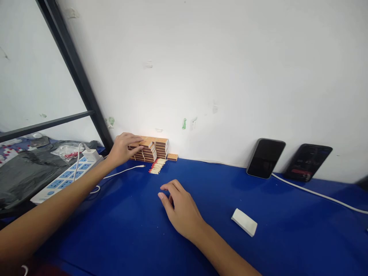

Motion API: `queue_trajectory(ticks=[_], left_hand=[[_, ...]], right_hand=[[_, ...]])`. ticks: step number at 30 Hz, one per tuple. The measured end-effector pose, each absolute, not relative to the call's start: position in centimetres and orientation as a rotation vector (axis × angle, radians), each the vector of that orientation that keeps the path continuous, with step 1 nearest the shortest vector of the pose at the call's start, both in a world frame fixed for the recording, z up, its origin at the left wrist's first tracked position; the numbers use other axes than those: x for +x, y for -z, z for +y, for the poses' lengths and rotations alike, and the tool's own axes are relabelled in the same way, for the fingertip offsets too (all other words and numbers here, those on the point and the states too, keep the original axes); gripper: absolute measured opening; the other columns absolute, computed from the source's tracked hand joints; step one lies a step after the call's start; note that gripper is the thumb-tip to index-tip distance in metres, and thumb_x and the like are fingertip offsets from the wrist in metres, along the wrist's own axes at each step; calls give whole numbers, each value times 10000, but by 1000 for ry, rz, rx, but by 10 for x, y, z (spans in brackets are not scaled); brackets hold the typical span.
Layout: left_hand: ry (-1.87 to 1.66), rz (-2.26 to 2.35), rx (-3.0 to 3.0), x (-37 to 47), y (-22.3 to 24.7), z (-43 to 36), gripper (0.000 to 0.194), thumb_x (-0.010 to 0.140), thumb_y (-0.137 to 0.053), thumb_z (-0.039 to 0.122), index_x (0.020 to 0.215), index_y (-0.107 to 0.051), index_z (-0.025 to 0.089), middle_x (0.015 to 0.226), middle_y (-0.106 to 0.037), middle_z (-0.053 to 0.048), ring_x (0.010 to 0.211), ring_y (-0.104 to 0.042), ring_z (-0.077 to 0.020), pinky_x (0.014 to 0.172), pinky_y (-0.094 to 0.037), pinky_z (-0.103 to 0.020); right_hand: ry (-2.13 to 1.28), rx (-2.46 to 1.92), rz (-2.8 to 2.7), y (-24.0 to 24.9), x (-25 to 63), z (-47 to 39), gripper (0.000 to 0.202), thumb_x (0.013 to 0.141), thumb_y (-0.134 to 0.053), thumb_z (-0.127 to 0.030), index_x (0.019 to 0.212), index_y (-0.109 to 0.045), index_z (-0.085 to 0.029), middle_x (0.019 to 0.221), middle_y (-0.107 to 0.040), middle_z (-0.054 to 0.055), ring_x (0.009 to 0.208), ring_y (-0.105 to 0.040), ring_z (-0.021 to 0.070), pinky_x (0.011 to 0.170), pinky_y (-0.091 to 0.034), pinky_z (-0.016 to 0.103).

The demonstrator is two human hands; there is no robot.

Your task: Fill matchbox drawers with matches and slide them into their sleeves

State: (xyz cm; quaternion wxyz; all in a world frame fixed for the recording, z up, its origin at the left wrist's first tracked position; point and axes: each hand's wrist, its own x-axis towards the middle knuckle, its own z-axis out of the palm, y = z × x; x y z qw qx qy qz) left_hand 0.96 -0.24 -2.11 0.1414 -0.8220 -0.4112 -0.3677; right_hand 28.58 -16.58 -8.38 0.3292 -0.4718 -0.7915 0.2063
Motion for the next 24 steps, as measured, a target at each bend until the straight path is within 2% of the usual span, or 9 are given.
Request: queue_trajectory(ticks=[3, 6, 8, 10, 14, 16, 18, 22, 24], left_hand=[[1096, -1072, -2296, 28, 33, -33, 218, 976, -668, 311, 1159, -754, 229, 1180, -760, -83, 1135, -629, -285, 1000, -450, -495], [931, -776, -2632, 45, 47, -64, 244, 966, -682, 288, 1197, -725, 222, 1124, -763, -74, 1093, -650, -243, 970, -499, -427], [942, -696, -2693, 51, 55, -74, 236, 956, -692, 266, 1186, -719, 217, 1109, -761, -74, 1081, -652, -239, 955, -517, -412], [984, -677, -2686, 50, 61, -77, 229, 952, -692, 239, 1179, -717, 218, 1093, -761, -71, 1067, -651, -237, 946, -527, -408], [957, -690, -2703, 43, 70, -73, 256, 955, -689, 223, 1211, -708, 220, 1079, -758, -62, 1061, -646, -230, 948, -535, -407], [941, -716, -2740, 41, 72, -73, 255, 961, -689, 242, 1214, -708, 219, 1067, -757, -56, 1049, -647, -222, 950, -540, -405], [937, -756, -2778, 42, 74, -74, 245, 973, -678, 266, 1212, -712, 222, 1056, -759, -54, 1038, -649, -218, 955, -546, -406], [901, -868, -2807, 44, 76, -73, 260, 994, -650, 334, 1222, -719, 229, 1155, -734, -78, 1103, -634, -240, 999, -542, -440], [890, -951, -2780, 44, 77, -71, 303, 994, -644, 369, 1251, -709, 223, 1210, -701, -101, 1129, -619, -261, 1004, -537, -467]], right_hand=[[-212, -1457, -2386, 52, 317, -157, 217, 1064, -514, -340, 1107, -690, -219, 1115, -695, 81, 963, -695, 248, 827, -535, 382], [-56, -2052, -2294, 21, 382, -154, 205, 962, -679, -389, 1031, -682, -196, 1091, -710, 129, 965, -705, 324, 800, -532, 425], [-222, -2374, -2120, 11, 426, -158, 290, 838, -807, -393, 987, -664, -190, 1052, -715, 155, 963, -713, 341, 789, -544, 422], [-650, -2615, -1836, 11, 456, -164, 395, 753, -857, -415, 1007, -644, -200, 1070, -716, 167, 824, -734, 321, 663, -559, 407], [-1066, -2604, -1724, 27, 463, -169, 480, 647, -876, -356, 1040, -639, -215, 869, -728, 84, 625, -713, 268, 550, -540, 365], [-957, -2578, -1876, 33, 451, -166, 364, 661, -846, -333, 941, -654, -201, 786, -712, 67, 630, -705, 264, 545, -508, 339], [-766, -2391, -2068, 35, 438, -162, 267, 731, -803, -367, 899, -676, -203, 853, -723, 70, 712, -709, 249, 577, -491, 317], [-420, -1879, -2203, 40, 405, -154, 265, 935, -647, -441, 1085, -720, -235, 973, -708, 61, 806, -678, 208, 705, -507, 319], [-333, -1676, -2214, 46, 385, -153, 282, 960, -641, -414, 1171, -719, -244, 994, -694, 62, 805, -662, 198, 757, -514, 330]])
